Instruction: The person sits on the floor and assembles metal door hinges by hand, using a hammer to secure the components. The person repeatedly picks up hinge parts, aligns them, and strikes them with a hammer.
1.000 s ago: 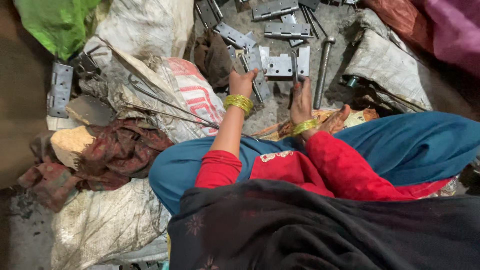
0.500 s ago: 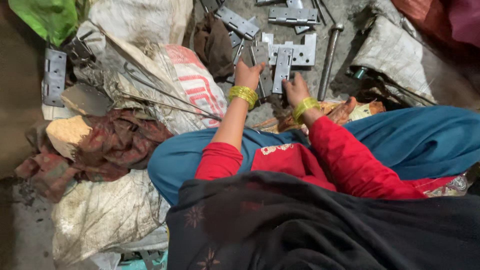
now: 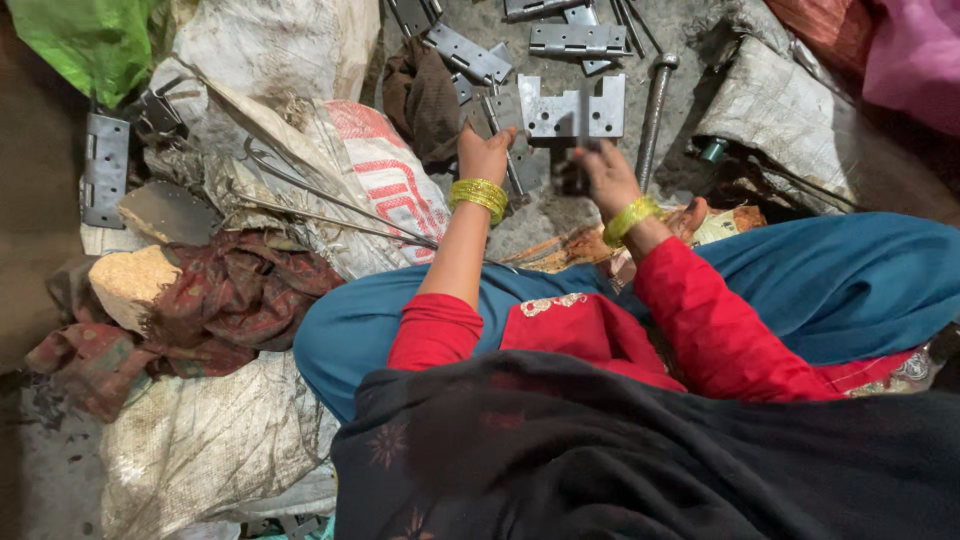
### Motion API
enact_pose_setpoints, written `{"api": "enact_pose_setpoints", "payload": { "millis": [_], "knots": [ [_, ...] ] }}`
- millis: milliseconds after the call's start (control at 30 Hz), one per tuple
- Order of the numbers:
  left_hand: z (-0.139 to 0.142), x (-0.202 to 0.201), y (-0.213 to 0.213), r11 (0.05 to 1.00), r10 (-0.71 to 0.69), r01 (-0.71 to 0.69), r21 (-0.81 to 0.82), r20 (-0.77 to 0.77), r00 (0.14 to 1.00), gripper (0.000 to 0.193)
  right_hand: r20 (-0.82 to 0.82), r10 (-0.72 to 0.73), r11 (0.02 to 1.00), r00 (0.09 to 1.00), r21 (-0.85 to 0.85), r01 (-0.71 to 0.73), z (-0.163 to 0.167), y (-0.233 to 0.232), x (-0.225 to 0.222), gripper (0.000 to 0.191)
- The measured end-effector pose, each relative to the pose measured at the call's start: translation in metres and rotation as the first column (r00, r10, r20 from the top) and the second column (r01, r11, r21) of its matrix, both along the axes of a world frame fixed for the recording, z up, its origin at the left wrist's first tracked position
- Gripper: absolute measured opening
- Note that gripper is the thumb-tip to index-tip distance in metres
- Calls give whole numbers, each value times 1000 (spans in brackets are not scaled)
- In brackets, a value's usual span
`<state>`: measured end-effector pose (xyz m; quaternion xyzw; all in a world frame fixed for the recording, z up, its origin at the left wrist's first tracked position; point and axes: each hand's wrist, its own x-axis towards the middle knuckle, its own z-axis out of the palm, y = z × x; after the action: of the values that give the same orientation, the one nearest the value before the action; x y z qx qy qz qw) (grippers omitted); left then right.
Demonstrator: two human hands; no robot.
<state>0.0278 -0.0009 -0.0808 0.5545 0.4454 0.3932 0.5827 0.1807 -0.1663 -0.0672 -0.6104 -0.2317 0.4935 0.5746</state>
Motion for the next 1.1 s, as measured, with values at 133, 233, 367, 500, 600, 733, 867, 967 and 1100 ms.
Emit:
{"api": "enact_pose_setpoints", "payload": {
  "millis": [133,233,367,500,600,733,867,967,1100],
  "knots": [
    [-3,-1,0,999,11,-10,-43,18,1000,34,354,-10,993,935,113,-33,-2,-6,1,40],
    [-5,1,-2,997,-31,37,71,-80,996,40,13,-34,984,999,-174,35,-5,-8,-1,39],
    [-2,4,-7,992,-54,82,93,-268,962,55,351,56,998,935,15,-65,9,-3,-11,38],
    [14,5,-15,978,-137,138,-159,21,990,59,387,96,993,917,22,-113,38,6,-24,36],
    [29,4,-17,976,-138,141,-166,28,990,66,337,114,991,935,-103,-84,54,8,-29,36],
    [35,5,-16,967,-138,163,-197,130,982,67,329,102,994,939,2,-109,50,6,-29,35],
    [16,4,-13,984,-75,97,-150,151,986,65,538,15,970,843,195,-142,27,7,-22,25],
    [-4,3,-8,977,-63,123,-177,312,948,57,554,12,1000,832,14,-24,17,10,-19,27],
    [-9,-1,-2,943,26,91,-319,344,939,49,276,-132,991,952,33,127,27,16,-19,27]
  ]
}}
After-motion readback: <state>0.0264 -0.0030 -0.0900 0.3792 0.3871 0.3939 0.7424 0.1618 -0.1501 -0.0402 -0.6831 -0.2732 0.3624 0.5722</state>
